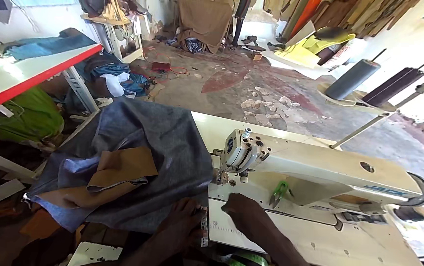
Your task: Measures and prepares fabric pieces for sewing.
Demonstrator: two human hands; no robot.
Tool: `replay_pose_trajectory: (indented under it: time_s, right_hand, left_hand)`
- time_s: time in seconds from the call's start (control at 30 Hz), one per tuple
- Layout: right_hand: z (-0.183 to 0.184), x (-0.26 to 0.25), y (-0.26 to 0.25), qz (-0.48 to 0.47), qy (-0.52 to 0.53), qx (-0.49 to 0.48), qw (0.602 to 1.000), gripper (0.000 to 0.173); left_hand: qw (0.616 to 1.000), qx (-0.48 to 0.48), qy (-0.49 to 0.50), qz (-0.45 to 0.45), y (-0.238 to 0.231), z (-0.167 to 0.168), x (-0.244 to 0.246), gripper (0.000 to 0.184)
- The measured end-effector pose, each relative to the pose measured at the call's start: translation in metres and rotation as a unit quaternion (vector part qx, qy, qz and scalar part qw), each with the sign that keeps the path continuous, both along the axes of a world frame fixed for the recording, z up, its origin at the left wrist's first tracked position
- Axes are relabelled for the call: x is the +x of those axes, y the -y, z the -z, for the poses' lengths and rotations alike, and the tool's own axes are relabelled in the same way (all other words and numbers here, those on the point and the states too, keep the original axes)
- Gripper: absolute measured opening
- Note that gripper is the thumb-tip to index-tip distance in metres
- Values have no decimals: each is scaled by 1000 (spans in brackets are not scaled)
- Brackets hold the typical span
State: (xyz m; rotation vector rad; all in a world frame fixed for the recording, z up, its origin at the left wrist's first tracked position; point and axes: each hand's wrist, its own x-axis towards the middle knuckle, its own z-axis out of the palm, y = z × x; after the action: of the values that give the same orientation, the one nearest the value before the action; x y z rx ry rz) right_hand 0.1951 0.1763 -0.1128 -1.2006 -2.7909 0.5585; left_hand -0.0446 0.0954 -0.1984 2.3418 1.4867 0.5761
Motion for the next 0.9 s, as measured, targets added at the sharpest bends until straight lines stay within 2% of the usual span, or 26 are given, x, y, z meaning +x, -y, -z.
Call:
replay_pose_trajectory:
  time_s: [0.07,0.13,0.27,0.37,0.47,0.53,0.57,0.63,0.7,0.73,0.77,0.83,0.9]
  right_hand:
    - [21,47,12,113,-128,34,985,20]
    - [40,101,23,241,-202,58,947,17]
    - [77,209,37,447,-224,130,856,17]
    - [90,252,33,499,-205,170,824,18]
    - [81,252,29,512,-190,172,820,26]
    - [64,225,39,483,-249,180,820,29]
    - [57,201,48,446,-314,162,823,27]
    - [49,144,75,311,-466,47,827,29]
    - [41,87,102,151,-519,-98,836,57]
    - [35,64,114,93,-531,-149,829,66]
    - [29,46,127,68,-549,-184,812,60]
    - [17,32,143,53,-579,-233,779,28]
    - [10,49,146,31,-543,-287,789,16]
  left_hand:
    - [1000,4,14,-2,1,4,0,53]
    - [1000,21,22,2,2,9,-1,49]
    - [995,93,40,3,3,20,-2,39]
    - [992,124,38,2,3,28,-1,38]
    - [987,155,43,-2,6,30,-1,34]
    - [983,159,94,5,10,19,9,30]
    - [980,148,133,12,14,9,16,28]
    - [965,107,236,36,24,-18,38,22]
    - [936,67,339,73,30,-51,63,18]
    - [920,46,378,94,31,-67,75,17]
    - [905,31,409,114,31,-82,85,16]
    - [882,14,447,147,27,-101,100,15]
    - [869,-12,465,168,23,-104,109,18]
